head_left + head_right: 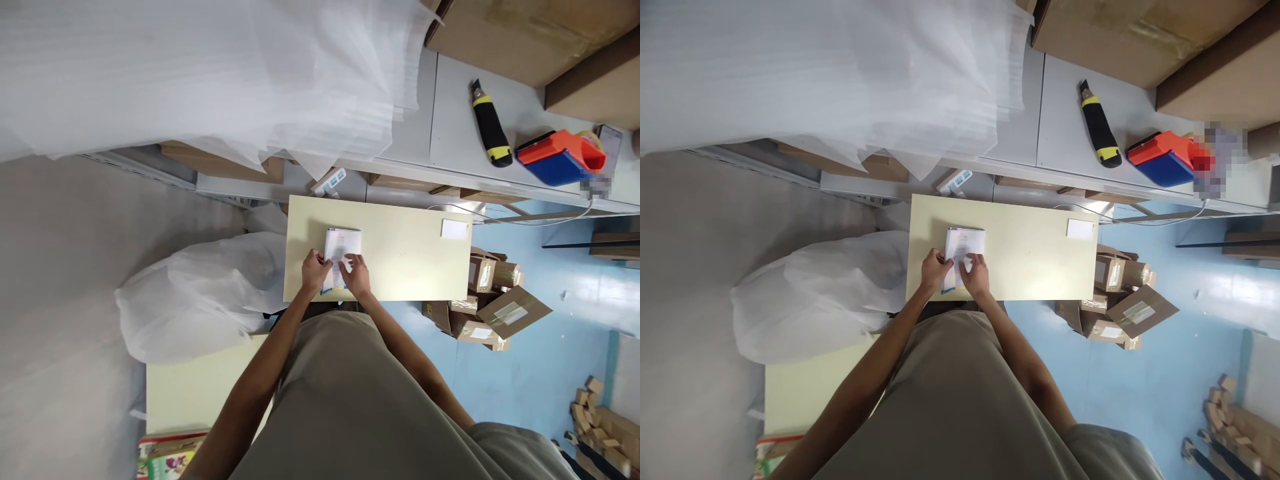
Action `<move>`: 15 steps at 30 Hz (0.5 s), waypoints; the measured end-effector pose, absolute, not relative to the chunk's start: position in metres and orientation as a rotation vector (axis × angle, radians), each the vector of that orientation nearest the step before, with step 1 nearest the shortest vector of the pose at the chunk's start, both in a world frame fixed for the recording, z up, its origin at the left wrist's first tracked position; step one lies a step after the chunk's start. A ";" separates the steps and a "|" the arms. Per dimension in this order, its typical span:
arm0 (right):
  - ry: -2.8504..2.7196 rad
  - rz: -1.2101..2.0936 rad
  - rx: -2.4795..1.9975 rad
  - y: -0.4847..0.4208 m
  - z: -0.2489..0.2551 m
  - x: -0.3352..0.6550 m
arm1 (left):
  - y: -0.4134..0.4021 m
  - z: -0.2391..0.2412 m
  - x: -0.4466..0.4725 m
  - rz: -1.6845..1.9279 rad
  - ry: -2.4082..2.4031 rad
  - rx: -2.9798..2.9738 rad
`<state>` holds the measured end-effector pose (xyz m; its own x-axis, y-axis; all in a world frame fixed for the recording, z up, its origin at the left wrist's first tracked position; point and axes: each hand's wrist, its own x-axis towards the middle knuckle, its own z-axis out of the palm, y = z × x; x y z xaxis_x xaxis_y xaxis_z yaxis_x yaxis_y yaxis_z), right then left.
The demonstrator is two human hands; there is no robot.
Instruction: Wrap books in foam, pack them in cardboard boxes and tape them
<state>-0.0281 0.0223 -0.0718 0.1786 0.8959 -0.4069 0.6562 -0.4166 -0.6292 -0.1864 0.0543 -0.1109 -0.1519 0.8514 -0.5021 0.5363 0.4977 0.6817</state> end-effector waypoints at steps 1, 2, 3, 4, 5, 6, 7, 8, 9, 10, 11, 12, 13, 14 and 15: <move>-1.463 1.166 -2.109 0.023 -0.069 -0.037 | 0.051 -0.108 -0.183 0.468 1.809 1.170; -1.439 1.233 -2.096 0.026 -0.068 -0.045 | 0.048 -0.106 -0.180 0.502 1.794 1.178; -1.412 1.267 -2.112 0.029 -0.066 -0.052 | 0.046 -0.104 -0.178 0.533 1.777 1.186; -1.389 1.267 -2.146 0.032 -0.065 -0.057 | 0.044 -0.102 -0.176 0.560 1.756 1.192; -1.373 1.249 -2.189 0.036 -0.065 -0.059 | 0.042 -0.100 -0.174 0.584 1.732 1.197; -1.360 1.228 -2.227 0.040 -0.064 -0.060 | 0.040 -0.099 -0.173 0.608 1.703 1.200; -1.350 1.219 -2.253 0.043 -0.064 -0.059 | 0.039 -0.098 -0.172 0.635 1.666 1.202; -1.343 1.221 -2.265 0.047 -0.064 -0.056 | 0.038 -0.098 -0.172 0.662 1.618 1.198; -1.333 1.227 -2.268 0.049 -0.063 -0.052 | 0.037 -0.097 -0.172 0.689 1.562 1.181; -1.321 1.238 -2.261 0.051 -0.063 -0.048 | 0.037 -0.097 -0.172 0.718 1.502 1.144; -1.307 1.254 -2.246 0.053 -0.062 -0.042 | 0.037 -0.098 -0.174 0.745 1.445 1.082; -1.289 1.274 -2.226 0.054 -0.060 -0.037 | 0.037 -0.099 -0.176 0.769 1.398 0.994; -1.267 1.296 -2.200 0.054 -0.058 -0.031 | 0.039 -0.101 -0.180 0.792 1.368 0.894; -1.237 1.325 -2.160 0.054 -0.056 -0.026 | 0.041 -0.102 -0.184 0.814 1.357 0.796; -1.201 1.364 -2.097 0.054 -0.052 -0.021 | 0.044 -0.104 -0.190 0.835 1.365 0.712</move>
<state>-0.0206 0.0537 -0.0522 0.1705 0.8084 -0.5634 0.4562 -0.5716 -0.6820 -0.1899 0.0443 -0.1044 0.0157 0.8427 -0.5382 -0.0954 0.5371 0.8381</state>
